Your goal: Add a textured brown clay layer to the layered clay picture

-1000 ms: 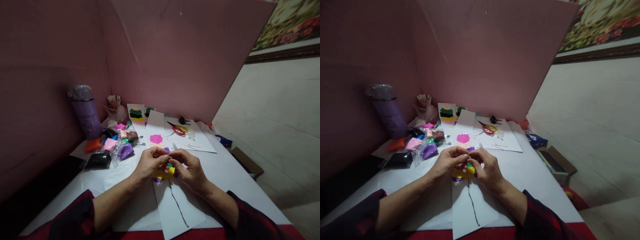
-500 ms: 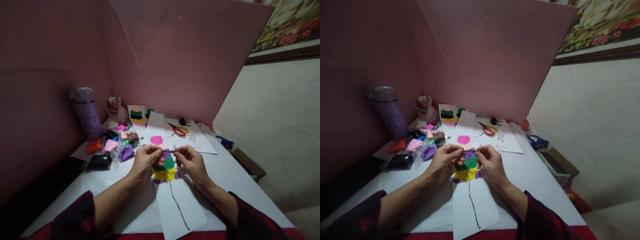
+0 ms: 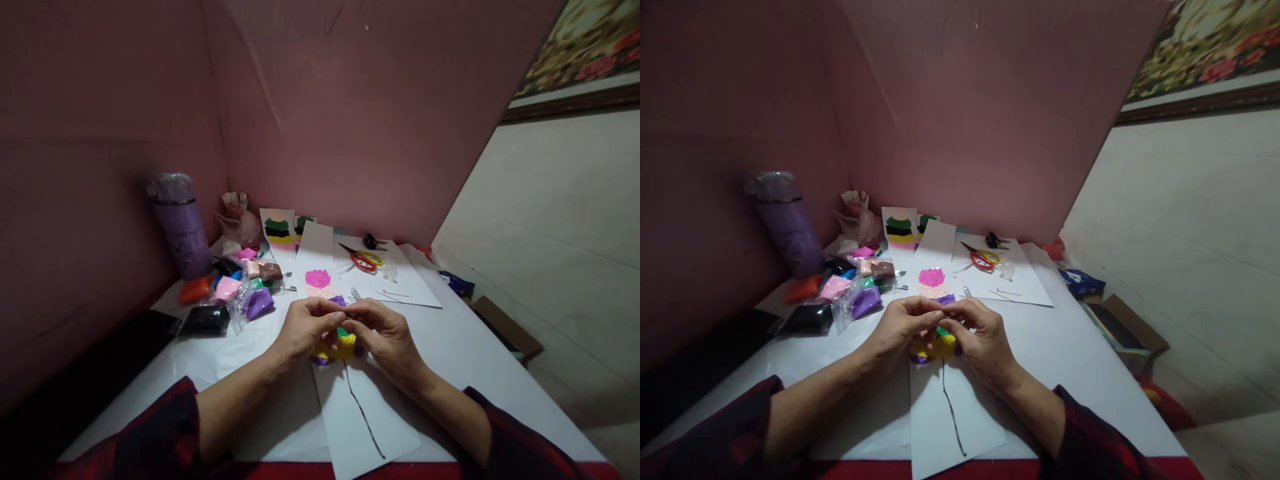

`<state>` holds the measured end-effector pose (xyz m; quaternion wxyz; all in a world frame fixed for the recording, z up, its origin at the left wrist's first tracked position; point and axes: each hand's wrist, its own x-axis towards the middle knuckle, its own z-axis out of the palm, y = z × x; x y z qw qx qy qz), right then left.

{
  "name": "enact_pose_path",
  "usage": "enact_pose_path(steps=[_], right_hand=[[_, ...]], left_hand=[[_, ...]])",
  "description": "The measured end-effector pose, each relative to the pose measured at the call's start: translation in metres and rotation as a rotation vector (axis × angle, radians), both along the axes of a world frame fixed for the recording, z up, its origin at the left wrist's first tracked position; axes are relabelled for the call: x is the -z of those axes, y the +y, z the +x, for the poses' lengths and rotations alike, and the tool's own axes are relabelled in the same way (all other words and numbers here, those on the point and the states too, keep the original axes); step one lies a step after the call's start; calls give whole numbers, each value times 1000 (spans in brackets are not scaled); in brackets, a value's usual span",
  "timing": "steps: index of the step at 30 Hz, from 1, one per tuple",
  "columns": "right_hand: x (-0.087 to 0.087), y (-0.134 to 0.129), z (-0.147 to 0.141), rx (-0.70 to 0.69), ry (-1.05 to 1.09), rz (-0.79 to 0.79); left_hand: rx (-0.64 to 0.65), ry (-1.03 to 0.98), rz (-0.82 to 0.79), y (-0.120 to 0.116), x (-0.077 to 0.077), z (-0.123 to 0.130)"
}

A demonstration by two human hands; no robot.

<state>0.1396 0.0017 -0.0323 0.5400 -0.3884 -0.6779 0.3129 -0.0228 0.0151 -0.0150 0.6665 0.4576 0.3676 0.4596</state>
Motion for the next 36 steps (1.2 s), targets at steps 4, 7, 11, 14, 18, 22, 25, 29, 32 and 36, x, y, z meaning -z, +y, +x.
enact_pose_path(steps=[4, 7, 11, 14, 18, 22, 25, 29, 32, 36], right_hand=[[1, 0, 0, -82, 106, -141], [1, 1, -1, -121, 154, -202], [-2, 3, -1, -15, 197, -197], [-7, 6, 0, 68, 243, -235], [-8, 8, 2, 50, 280, -276], [-7, 6, 0, -28, 254, -271], [-6, 4, -2, -86, 260, -279], [-3, 1, -6, -136, 240, -251], [-1, -1, -6, -131, 222, -224], [1, -1, -5, -115, 217, -239]], left_hand=[[13, -49, -27, 0, 2, 0], [30, -48, -38, 0, 2, 1], [-76, -47, 0, 1, 1, 1], [-232, -113, 14, 3, 1, -1], [-222, -133, 4, 3, 1, -1], [-186, -112, 39, 1, 1, 0], [-136, -98, 26, 0, 2, 0], [-36, -23, 14, 1, 1, 1], [-36, 27, 43, 0, -1, 3], [-18, 34, 25, 0, -2, 2]])
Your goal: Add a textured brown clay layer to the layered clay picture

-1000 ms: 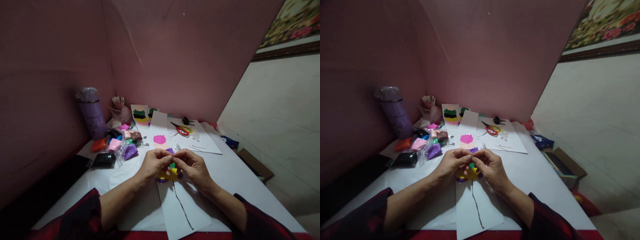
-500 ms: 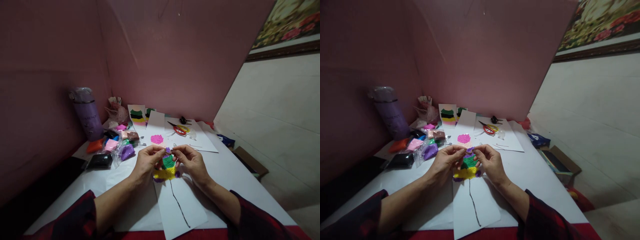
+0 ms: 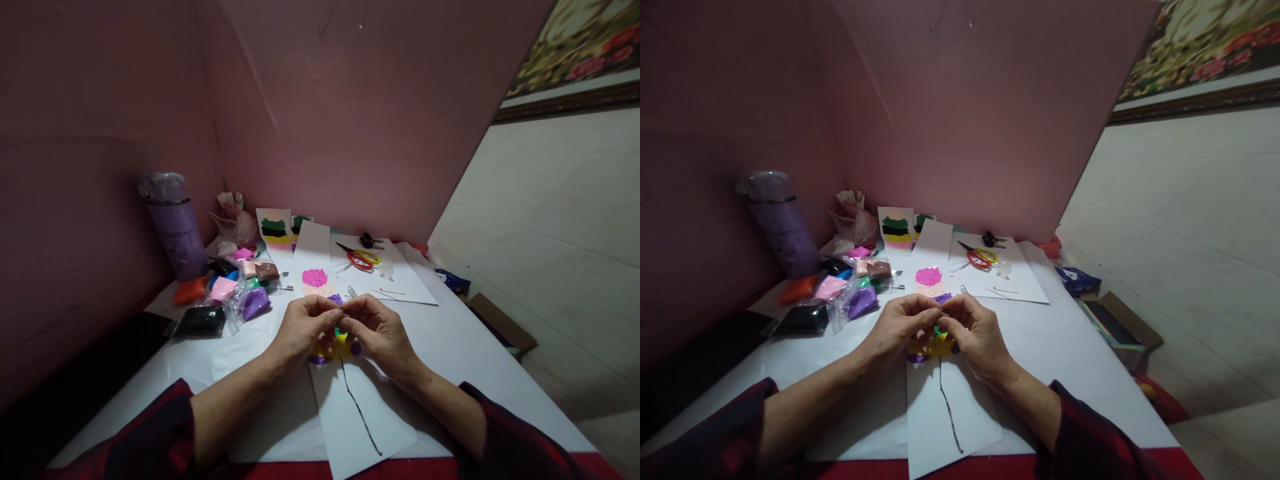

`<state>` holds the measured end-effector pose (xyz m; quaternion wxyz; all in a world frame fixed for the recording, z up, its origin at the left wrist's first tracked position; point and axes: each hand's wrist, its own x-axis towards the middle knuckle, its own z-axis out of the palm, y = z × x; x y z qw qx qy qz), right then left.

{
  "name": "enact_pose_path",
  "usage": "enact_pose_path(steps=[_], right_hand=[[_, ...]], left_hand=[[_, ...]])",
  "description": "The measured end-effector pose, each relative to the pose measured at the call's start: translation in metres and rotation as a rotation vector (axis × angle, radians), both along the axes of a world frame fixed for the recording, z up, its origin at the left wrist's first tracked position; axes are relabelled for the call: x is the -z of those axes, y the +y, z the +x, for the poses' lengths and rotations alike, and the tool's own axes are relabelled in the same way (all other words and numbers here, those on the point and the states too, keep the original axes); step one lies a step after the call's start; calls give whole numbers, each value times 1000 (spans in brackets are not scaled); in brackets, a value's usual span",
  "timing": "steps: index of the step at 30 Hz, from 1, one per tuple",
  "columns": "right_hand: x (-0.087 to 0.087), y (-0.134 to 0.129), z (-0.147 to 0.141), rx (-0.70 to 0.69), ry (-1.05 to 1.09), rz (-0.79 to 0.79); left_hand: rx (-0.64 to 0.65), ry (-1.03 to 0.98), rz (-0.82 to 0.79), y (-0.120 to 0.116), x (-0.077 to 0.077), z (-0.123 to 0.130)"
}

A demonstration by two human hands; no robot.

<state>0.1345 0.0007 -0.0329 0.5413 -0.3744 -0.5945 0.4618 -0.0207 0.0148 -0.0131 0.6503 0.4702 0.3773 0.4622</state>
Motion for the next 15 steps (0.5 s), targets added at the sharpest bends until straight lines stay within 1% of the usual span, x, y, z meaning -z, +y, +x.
enact_pose_path(steps=[3, 5, 7, 11, 13, 15], right_hand=[[-1, 0, 1, 6, -9, -2], [-3, 1, 2, 17, -3, 13], [-6, 2, 3, 54, 17, 53], [-11, 5, 8, 163, 58, 127], [-11, 6, 9, 187, 77, 126], [-11, 7, 10, 194, 98, 116]], left_hand=[[50, -29, -21, 0, 0, -1], [59, -40, -17, 0, -1, -1], [-5, -48, 14, -1, -4, -1], [-235, -137, 48, 0, -12, -4], [-287, -193, 38, 2, -15, -7], [-298, -219, 49, 3, -18, -10]])
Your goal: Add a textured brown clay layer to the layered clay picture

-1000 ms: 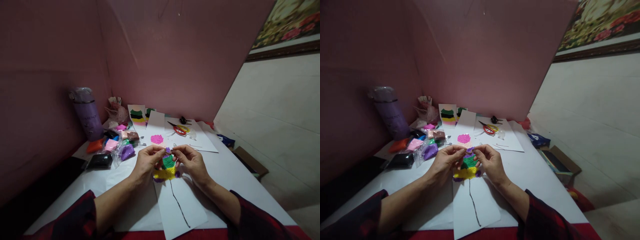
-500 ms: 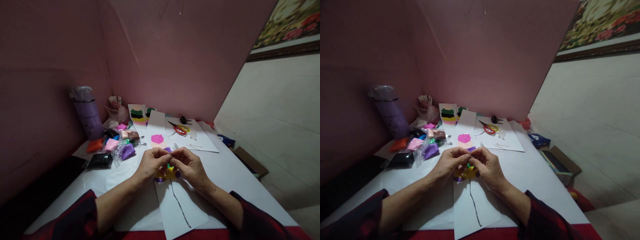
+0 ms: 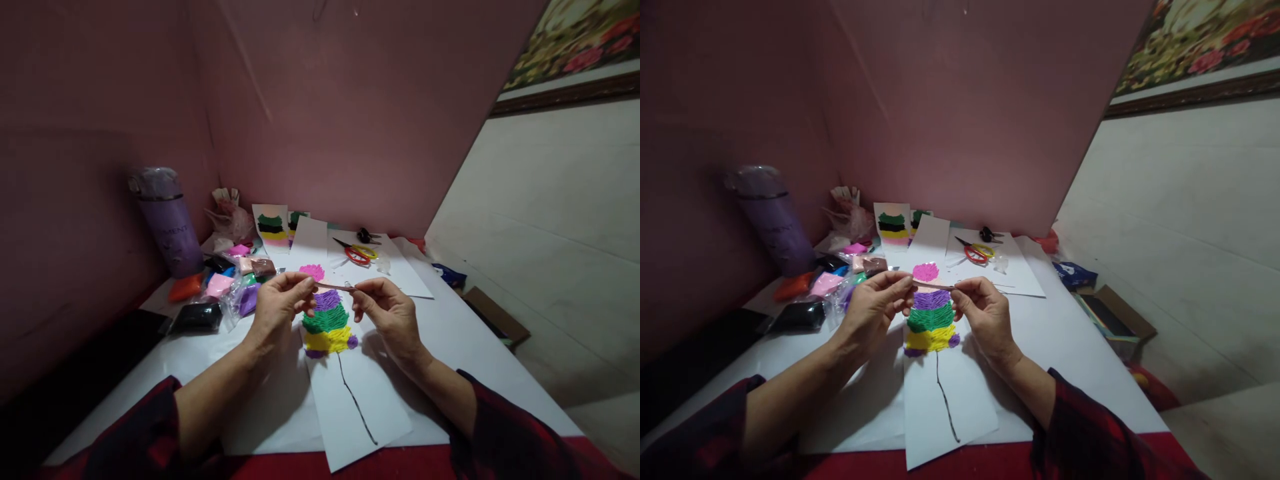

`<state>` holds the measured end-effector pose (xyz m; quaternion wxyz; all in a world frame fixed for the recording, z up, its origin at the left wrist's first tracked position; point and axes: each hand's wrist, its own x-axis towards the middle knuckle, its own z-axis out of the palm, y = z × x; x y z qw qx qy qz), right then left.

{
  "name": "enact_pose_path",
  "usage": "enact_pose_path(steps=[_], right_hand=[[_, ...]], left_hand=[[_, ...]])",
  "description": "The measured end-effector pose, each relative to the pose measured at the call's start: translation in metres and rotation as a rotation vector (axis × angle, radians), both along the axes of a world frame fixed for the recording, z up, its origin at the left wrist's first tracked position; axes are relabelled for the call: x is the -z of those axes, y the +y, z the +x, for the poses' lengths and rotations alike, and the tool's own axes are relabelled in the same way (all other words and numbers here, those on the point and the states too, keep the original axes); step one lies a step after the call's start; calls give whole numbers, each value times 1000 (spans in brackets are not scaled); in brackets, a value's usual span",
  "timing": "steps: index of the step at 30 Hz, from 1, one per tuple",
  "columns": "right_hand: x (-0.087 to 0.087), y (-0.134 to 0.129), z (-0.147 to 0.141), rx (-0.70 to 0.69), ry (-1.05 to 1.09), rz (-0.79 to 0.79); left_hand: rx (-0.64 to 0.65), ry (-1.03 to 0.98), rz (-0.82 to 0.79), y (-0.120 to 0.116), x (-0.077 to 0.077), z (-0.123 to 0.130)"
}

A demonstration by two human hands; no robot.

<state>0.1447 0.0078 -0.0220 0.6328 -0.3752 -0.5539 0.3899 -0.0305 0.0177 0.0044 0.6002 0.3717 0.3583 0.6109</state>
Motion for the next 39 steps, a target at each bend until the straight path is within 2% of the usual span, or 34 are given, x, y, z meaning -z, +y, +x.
enact_pose_path(steps=[5, 12, 15, 19, 21, 24, 27, 32, 36, 39], right_hand=[[-2, -2, -1, -16, -14, 11], [0, -9, -9, -136, -35, -15], [3, -11, -10, -161, -68, 18], [3, -11, -8, -86, -252, 166], [2, -11, -7, -37, -366, 229], [3, -10, -6, -20, -416, 267], [5, -10, -6, -31, -414, 248], [5, -11, -6, -76, -357, 173], [1, -12, -6, -73, -323, 139], [1, -13, -6, -123, -281, 101]], left_hand=[[54, 52, 33, -1, 2, 0], [182, 70, -14, -2, 14, 6], [259, 155, -3, -3, 16, 7], [283, 212, -23, -4, 17, 6], [299, 175, -63, -5, 17, 6], [319, 92, -91, -5, 19, 7], [295, 63, -86, -5, 19, 7], [300, 207, -54, -7, 14, 8], [339, 220, -45, -6, 13, 7], [332, 221, -25, -4, 14, 7]])
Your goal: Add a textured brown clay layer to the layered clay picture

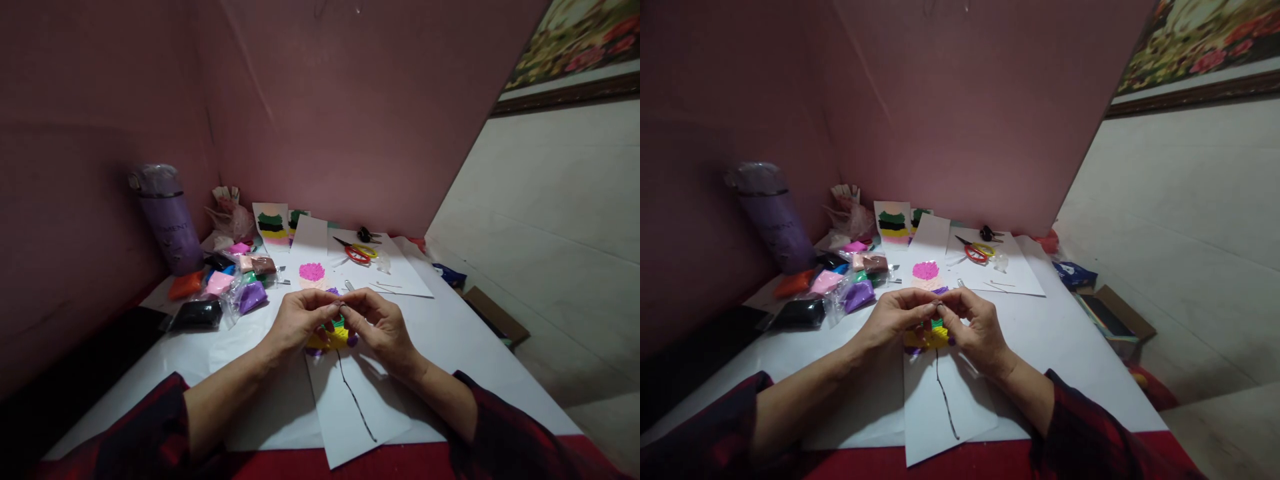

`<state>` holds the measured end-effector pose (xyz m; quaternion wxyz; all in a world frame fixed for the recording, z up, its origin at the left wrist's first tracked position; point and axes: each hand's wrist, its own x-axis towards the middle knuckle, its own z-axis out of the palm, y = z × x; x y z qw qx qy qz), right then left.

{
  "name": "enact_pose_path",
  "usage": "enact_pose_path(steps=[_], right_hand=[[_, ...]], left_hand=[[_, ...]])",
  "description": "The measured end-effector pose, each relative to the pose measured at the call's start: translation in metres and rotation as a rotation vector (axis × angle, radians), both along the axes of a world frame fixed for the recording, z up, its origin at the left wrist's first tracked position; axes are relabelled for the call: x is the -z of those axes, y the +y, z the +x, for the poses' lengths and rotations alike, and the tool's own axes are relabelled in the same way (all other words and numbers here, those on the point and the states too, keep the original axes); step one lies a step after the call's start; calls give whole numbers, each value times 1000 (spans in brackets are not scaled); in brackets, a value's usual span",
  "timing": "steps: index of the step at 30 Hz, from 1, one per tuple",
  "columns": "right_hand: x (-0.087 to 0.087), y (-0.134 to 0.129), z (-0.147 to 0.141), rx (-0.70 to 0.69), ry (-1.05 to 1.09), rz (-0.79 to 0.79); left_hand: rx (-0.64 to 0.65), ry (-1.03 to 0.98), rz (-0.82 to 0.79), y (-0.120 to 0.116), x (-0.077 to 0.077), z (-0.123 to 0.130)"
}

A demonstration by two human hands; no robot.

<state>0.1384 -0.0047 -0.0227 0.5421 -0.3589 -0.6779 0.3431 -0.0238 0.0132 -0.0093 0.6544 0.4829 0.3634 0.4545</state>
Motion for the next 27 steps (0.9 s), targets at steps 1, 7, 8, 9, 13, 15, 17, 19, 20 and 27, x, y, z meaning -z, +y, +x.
enact_pose_path(steps=[1, 7, 8, 9, 13, 15, 17, 19, 20, 27], right_hand=[[0, 0, 0, -19, 13, -12], [5, 2, -2, -48, 115, -163], [5, 3, -2, -36, 134, -179], [5, 4, -1, -15, 150, -184], [1, 10, 1, 109, 228, -178], [-1, 11, 1, 130, 276, -188], [-2, 12, 0, 118, 283, -198], [-1, 11, -1, 98, 258, -205], [0, 11, -1, 89, 248, -208], [2, 8, -2, 67, 253, -190]], left_hand=[[-9, 0, 12, 0, 0, 0], [-13, 46, 41, 1, 2, 0], [-23, 38, 47, 1, 2, 0], [-45, 19, 55, 2, 3, 0], [-191, -102, 60, 2, 3, -2], [-204, -129, 33, 2, 3, -2], [-161, -131, 12, 2, 4, -3], [-98, -122, 7, 1, 5, -2], [-71, -114, 8, 1, 5, -2], [13, -44, -1, -1, 4, 1]])
